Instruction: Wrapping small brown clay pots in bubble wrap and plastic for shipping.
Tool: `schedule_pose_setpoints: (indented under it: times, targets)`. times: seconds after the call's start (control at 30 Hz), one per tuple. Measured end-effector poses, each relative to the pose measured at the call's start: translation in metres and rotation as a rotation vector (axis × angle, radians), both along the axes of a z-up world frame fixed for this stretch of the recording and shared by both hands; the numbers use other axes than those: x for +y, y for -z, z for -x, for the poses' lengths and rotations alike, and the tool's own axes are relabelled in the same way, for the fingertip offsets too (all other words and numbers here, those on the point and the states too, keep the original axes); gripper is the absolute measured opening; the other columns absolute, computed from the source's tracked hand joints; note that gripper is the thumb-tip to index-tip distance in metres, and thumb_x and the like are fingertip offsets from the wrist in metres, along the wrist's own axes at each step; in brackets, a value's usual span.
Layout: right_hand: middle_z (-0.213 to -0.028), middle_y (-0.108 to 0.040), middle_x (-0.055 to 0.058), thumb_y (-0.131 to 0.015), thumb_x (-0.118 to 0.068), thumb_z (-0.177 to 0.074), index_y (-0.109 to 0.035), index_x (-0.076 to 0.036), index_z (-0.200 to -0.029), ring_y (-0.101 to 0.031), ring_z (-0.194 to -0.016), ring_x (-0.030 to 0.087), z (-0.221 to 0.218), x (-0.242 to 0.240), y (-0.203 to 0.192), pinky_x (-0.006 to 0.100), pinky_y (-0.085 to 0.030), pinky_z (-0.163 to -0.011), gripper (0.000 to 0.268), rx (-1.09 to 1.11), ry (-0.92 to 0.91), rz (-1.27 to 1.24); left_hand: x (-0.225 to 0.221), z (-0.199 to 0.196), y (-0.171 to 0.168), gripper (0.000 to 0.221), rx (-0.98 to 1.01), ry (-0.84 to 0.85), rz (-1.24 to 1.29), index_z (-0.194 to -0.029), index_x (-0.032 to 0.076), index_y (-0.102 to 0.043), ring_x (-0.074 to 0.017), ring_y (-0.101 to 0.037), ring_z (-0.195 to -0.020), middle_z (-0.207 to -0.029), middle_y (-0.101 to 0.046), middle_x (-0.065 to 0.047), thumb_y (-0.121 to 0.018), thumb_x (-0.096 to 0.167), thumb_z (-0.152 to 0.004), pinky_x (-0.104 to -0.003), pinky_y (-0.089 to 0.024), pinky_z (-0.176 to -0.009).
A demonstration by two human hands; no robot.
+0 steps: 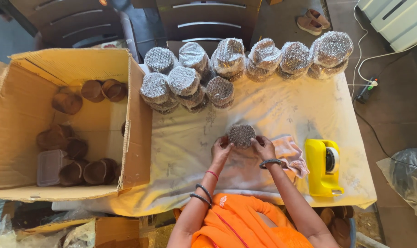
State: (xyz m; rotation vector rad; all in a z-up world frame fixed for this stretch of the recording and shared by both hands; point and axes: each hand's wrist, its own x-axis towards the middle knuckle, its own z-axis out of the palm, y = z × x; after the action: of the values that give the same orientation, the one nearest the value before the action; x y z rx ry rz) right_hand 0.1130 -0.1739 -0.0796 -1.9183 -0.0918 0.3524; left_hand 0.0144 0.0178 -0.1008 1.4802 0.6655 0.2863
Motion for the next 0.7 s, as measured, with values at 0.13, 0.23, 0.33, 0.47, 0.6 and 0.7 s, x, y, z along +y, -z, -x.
schedule_pose_setpoints:
  times: [0.13, 0.23, 0.33, 0.47, 0.6, 0.7]
  targets:
    - [-0.098, -0.076, 0.012, -0.076, -0.036, -0.087, -0.069, -0.001, -0.115, -0.07, -0.084, 0.017, 0.0, 0.007, -0.015, 0.035, -0.058, -0.072, 0.046, 0.133, 0.02, -0.013, 0.003, -0.003, 0.008, 0.046, 0.037, 0.023, -0.066, -0.122, 0.001, -0.067, -0.0186, -0.073, -0.097, -0.109, -0.075, -0.009, -0.082, 0.014, -0.08, -0.032, -0.058, -0.089]
    - [-0.089, -0.077, 0.015, -0.073, -0.037, -0.09, -0.074, 0.001, -0.105, -0.072, -0.081, 0.024, -0.009, 0.008, -0.013, 0.036, -0.057, -0.077, 0.042, 0.004, -0.058, 0.213, 0.007, -0.004, 0.014, 0.045, 0.065, 0.029, -0.086, -0.12, 0.001, -0.067, -0.0201, -0.074, -0.095, -0.107, -0.076, -0.01, -0.081, 0.016, -0.08, -0.032, -0.059, -0.087]
    - [-0.087, -0.075, 0.015, -0.073, -0.036, -0.088, -0.075, 0.002, -0.1, -0.074, -0.082, 0.026, -0.016, 0.003, 0.007, 0.037, -0.056, -0.078, 0.039, -0.079, -0.083, 0.303, 0.014, 0.009, 0.012, 0.037, -0.024, 0.003, -0.044, -0.118, 0.001, -0.071, -0.0161, -0.073, -0.095, -0.107, -0.077, -0.008, -0.079, 0.022, -0.089, -0.029, -0.058, -0.085]
    - [-0.083, -0.076, 0.014, -0.069, -0.024, -0.089, -0.075, 0.003, -0.099, -0.076, -0.077, 0.022, -0.017, -0.001, -0.006, 0.037, -0.061, -0.067, 0.029, 0.064, -0.037, 0.119, 0.039, 0.04, 0.031, 0.03, 0.094, -0.025, 0.278, -0.112, 0.002, -0.073, -0.0127, -0.061, -0.071, -0.089, -0.072, -0.006, -0.071, 0.028, -0.097, -0.026, -0.051, -0.061]
    - [-0.083, -0.076, 0.015, -0.064, -0.017, -0.094, -0.073, 0.006, -0.1, -0.075, -0.072, 0.021, -0.038, -0.003, -0.009, 0.037, -0.063, -0.057, 0.025, 0.319, 0.067, -0.128, 0.057, 0.076, 0.03, 0.03, 0.244, 0.045, 0.523, -0.104, 0.001, -0.069, -0.0134, -0.071, -0.072, -0.085, -0.075, -0.006, -0.064, 0.03, -0.101, -0.026, -0.055, -0.06]
    - [-0.085, -0.076, 0.015, -0.065, -0.015, -0.094, -0.071, 0.009, -0.099, -0.077, -0.073, 0.02, -0.073, 0.008, -0.017, 0.037, -0.064, -0.058, 0.026, 0.231, 0.127, -0.113, 0.057, 0.083, 0.014, 0.026, 0.187, 0.025, 0.546, -0.11, 0.006, -0.068, -0.0159, -0.074, -0.076, -0.089, -0.077, -0.008, -0.062, 0.029, -0.099, -0.026, -0.055, -0.061]
